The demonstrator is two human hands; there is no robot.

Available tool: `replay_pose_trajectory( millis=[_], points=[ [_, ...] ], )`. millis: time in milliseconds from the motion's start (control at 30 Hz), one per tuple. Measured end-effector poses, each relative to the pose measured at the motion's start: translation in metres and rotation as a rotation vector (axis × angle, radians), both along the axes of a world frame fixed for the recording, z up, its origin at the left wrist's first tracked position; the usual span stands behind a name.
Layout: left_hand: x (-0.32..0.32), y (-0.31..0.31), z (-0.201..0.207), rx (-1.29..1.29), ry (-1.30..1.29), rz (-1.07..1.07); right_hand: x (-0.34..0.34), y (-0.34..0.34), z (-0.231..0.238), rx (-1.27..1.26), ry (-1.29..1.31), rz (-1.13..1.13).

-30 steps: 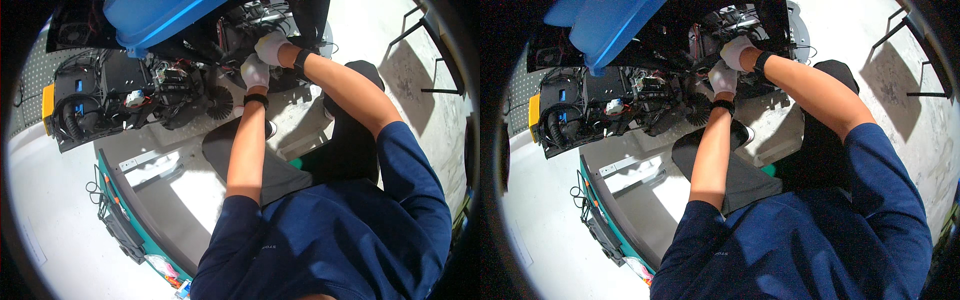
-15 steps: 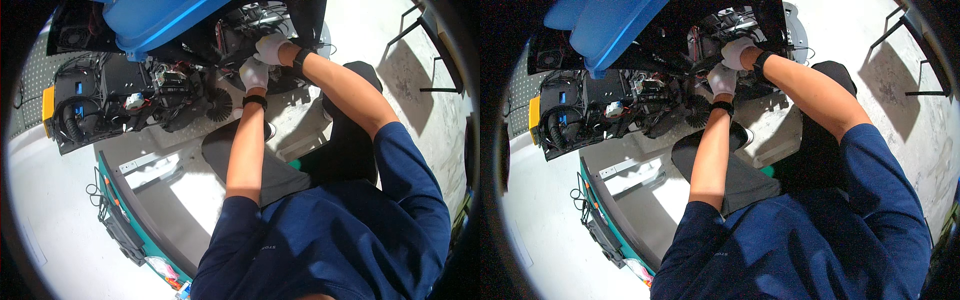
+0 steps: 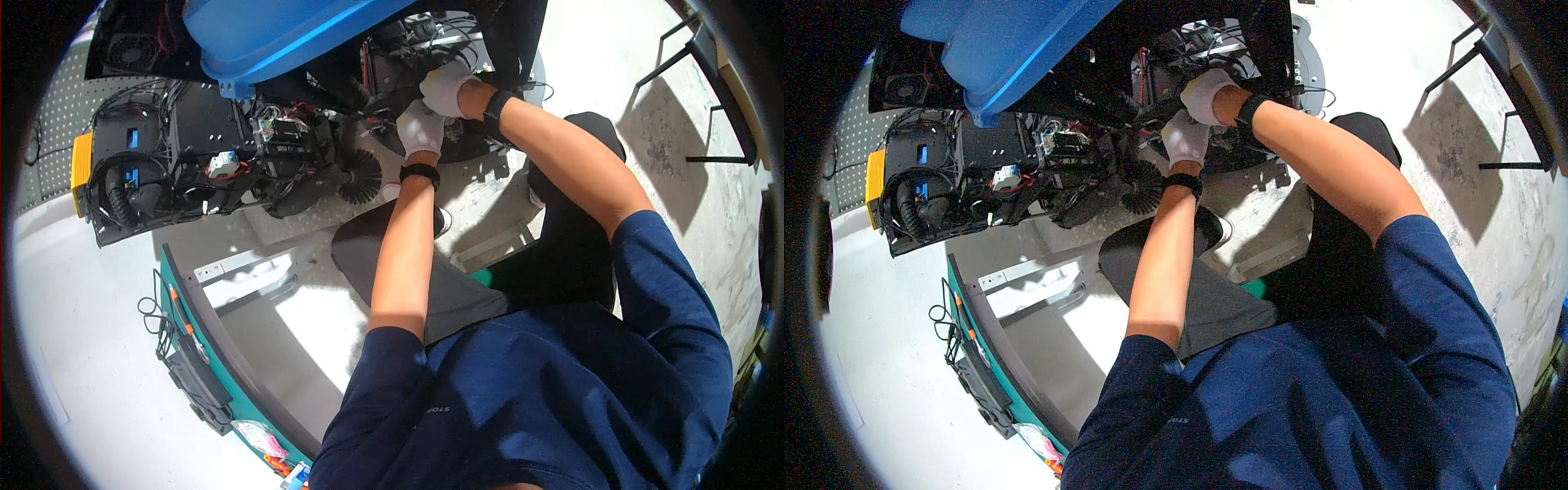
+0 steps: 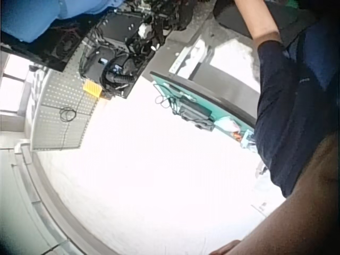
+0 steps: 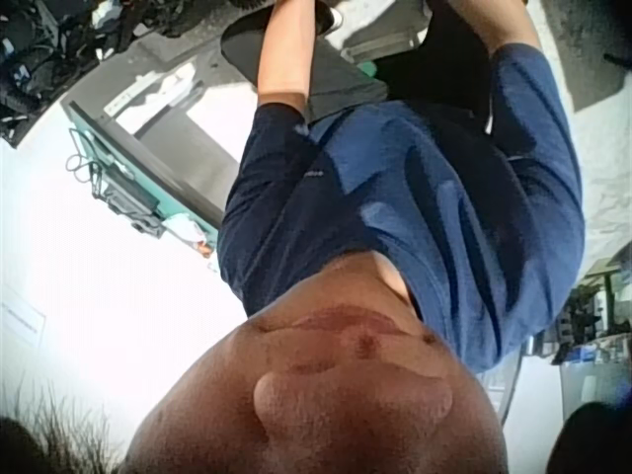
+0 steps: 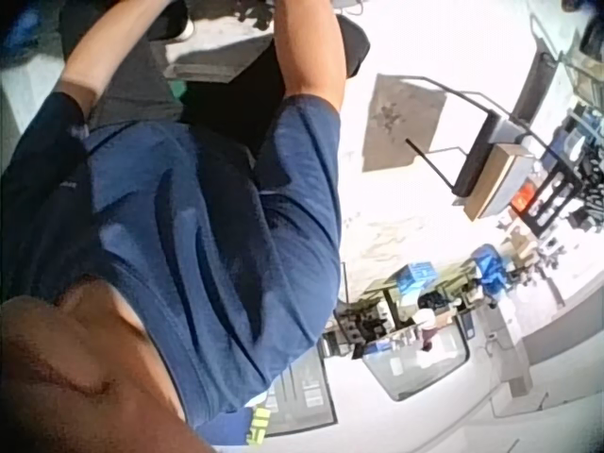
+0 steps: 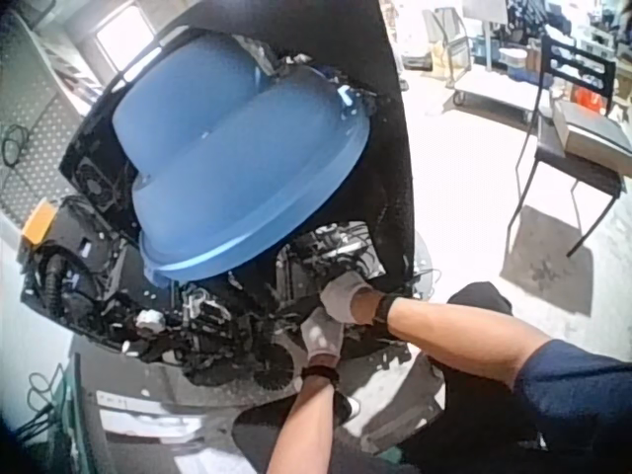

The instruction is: Repairing or assembling components inside a robotic base, checking wiring and securing the blue dome housing.

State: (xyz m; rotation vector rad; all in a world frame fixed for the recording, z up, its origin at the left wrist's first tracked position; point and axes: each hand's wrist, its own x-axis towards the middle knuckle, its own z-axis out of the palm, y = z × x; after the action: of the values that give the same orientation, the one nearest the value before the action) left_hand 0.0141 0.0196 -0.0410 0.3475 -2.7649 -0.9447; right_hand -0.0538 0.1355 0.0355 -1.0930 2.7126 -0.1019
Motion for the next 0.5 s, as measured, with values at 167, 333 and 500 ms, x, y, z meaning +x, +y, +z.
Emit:
replay_pose_trajectory(
  millis=[167, 333, 500],
  points=[
    [-0.001, -0.001, 0.000, -0.083, 0.017, -0.021, 0.003, -0.003, -0.004, -0.028, 0.032, -0.047],
    [-0.002, 0.005, -0.001, -0.069, 0.014, -0.001, 0.001, 0.007, -0.006, -0.112, -0.005, -0.092],
    [-0.008, -0.010, -0.019, -0.196, 0.103, -0.116, 0.007, 0.004, 0.008, -0.077, -0.031, -0.061]
  ],
)
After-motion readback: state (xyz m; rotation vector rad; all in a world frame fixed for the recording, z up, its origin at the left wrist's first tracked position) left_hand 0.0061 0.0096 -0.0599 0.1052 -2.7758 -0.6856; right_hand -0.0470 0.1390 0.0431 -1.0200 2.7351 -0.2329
